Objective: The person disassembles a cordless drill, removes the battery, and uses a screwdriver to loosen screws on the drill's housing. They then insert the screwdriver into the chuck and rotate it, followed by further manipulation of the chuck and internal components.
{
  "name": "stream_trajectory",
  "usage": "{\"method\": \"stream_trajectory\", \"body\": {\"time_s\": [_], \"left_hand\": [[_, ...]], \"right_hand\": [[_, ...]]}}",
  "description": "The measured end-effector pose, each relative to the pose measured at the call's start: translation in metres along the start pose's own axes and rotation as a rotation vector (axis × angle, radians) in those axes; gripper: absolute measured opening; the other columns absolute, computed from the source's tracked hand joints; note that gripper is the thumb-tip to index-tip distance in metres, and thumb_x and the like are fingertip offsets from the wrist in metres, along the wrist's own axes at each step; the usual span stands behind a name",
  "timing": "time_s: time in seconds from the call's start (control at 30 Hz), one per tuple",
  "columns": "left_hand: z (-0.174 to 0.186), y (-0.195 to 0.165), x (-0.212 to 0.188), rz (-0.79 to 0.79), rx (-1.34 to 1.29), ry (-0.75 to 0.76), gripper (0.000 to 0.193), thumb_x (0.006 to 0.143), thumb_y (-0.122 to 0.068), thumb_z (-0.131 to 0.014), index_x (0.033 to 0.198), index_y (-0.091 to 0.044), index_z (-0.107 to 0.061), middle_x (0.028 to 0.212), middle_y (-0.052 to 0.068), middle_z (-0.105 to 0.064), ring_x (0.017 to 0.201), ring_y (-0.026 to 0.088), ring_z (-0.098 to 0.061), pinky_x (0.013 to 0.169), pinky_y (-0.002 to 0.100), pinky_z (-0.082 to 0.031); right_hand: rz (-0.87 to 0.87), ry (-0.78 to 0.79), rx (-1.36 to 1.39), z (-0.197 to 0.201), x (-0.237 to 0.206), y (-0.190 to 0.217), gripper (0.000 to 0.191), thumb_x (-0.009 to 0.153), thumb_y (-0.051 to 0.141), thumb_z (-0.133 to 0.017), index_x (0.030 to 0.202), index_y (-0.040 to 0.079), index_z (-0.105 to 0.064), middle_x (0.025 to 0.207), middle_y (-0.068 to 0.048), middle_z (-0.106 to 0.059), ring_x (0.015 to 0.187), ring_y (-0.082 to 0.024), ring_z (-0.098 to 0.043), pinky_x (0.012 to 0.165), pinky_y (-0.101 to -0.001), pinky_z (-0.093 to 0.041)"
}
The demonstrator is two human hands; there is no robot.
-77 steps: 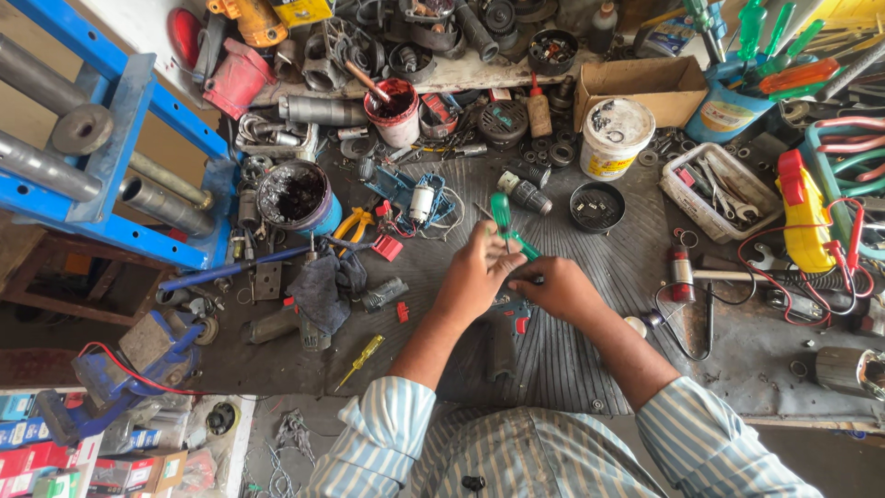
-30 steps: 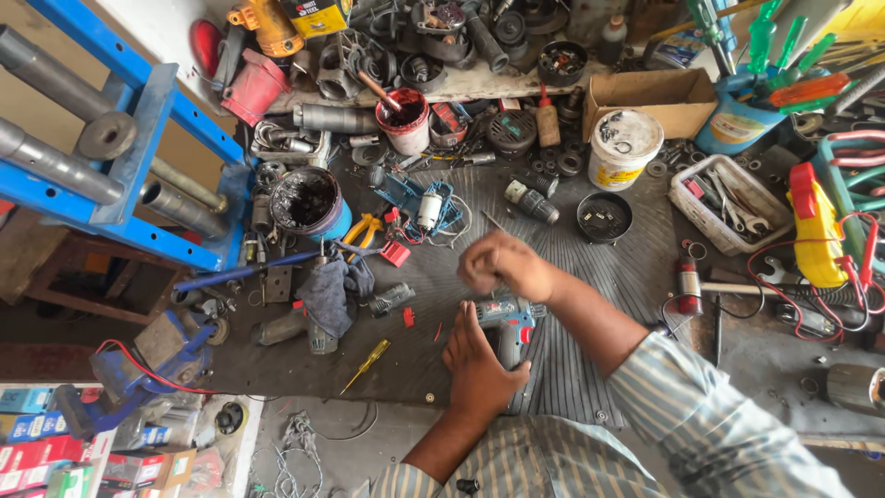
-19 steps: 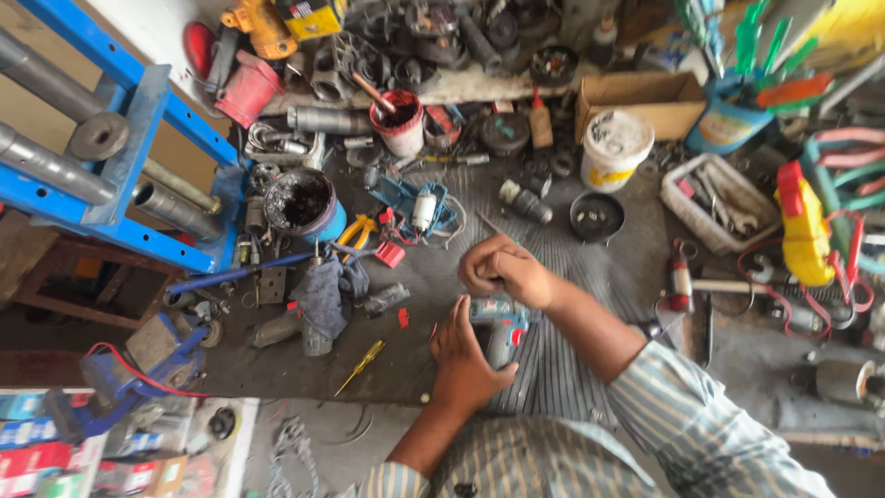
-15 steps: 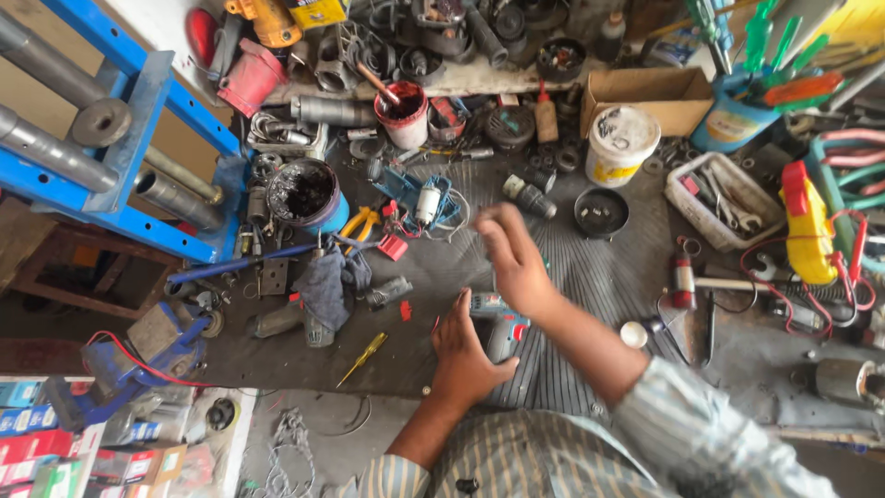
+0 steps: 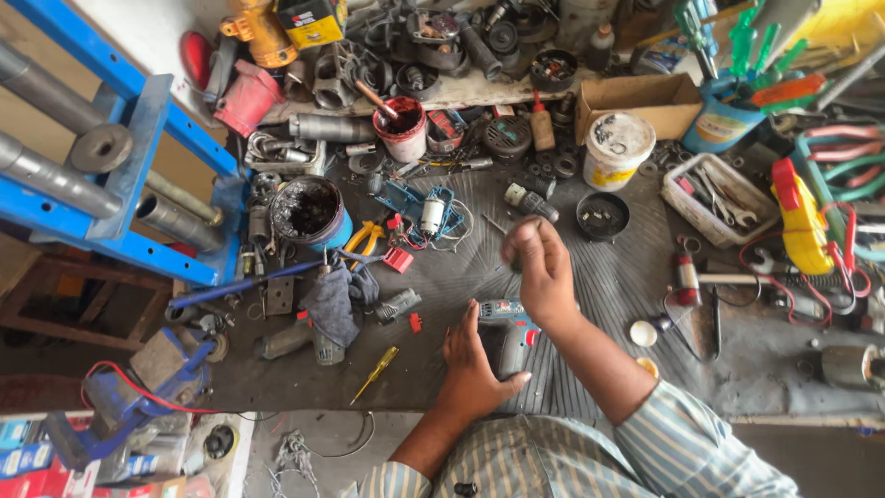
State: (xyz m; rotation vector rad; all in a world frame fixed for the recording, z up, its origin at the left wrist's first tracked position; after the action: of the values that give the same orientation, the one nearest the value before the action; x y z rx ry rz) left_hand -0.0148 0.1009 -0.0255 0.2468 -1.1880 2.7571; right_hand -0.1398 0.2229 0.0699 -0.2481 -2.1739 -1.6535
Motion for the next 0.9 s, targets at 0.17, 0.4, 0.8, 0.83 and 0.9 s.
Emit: {"method": "stream_trajectory", "body": {"time_s": [0.17, 0.4, 0.8, 0.83, 0.9], "left_hand": [[0.006, 0.006, -0.003, -0.073, 0.010, 0.071, 0.138, 0.070, -0.064, -0.087, 0.160, 0.003, -0.005, 0.167, 0.030, -0.018, 0.155, 0.045, -0.021, 0.120, 0.065, -0.010], [0.040, 0.007, 0.011, -0.110, 0.068, 0.200, 0.138, 0.068, -0.071, -0.082, 0.161, 0.000, -0.009, 0.153, 0.028, -0.042, 0.142, 0.043, -0.042, 0.116, 0.062, -0.022], [0.152, -0.085, 0.096, -0.533, -0.180, -0.049, 0.061, 0.099, -0.011, -0.067, 0.154, -0.008, -0.041, 0.162, 0.019, -0.043, 0.151, 0.038, -0.045, 0.125, 0.046, -0.039], [0.153, -0.095, 0.103, -0.614, -0.165, 0.021, 0.056, 0.099, -0.007, -0.066, 0.151, -0.009, -0.046, 0.160, 0.017, -0.045, 0.148, 0.037, -0.047, 0.123, 0.044, -0.041], [0.151, -0.110, 0.114, -0.671, -0.164, 0.158, 0.051, 0.097, 0.000, -0.063, 0.146, -0.010, -0.051, 0.155, 0.015, -0.051, 0.142, 0.036, -0.052, 0.118, 0.042, -0.045]], "right_hand": [[-0.122, 0.486, 0.613, -0.014, 0.014, 0.006, 0.038, 0.114, 0.017, -0.044, 0.079, 0.004, -0.052, 0.070, 0.000, -0.052, 0.065, -0.009, -0.046, 0.069, -0.0241, -0.041], [0.065, 0.053, -0.078, -0.016, 0.004, 0.019, 0.018, 0.101, 0.016, -0.043, 0.092, 0.002, -0.048, 0.085, -0.007, -0.049, 0.080, -0.016, -0.044, 0.074, -0.0310, -0.038], [-0.005, 0.120, -0.253, -0.016, -0.019, -0.002, 0.019, 0.106, 0.010, -0.061, 0.119, 0.004, -0.048, 0.112, -0.008, -0.056, 0.106, -0.016, -0.054, 0.096, -0.0323, -0.047], [-0.011, 0.127, -0.321, -0.017, -0.021, -0.003, 0.026, 0.104, 0.010, -0.059, 0.125, 0.002, -0.046, 0.118, -0.009, -0.057, 0.112, -0.018, -0.055, 0.098, -0.0342, -0.047], [-0.026, 0.148, -0.456, -0.015, -0.025, -0.005, 0.042, 0.099, 0.009, -0.055, 0.138, -0.001, -0.042, 0.128, -0.010, -0.058, 0.124, -0.020, -0.056, 0.100, -0.0380, -0.046]]}}
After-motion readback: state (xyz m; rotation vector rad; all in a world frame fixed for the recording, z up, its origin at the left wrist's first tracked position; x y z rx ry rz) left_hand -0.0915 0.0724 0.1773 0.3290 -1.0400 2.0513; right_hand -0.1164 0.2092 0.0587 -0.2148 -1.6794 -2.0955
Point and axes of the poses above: each hand's wrist, its own x-axis towards the middle knuckle, its own z-axis out of the back of the hand, y = z × x, the point moved 6 cm from there along x, towards the middle knuckle
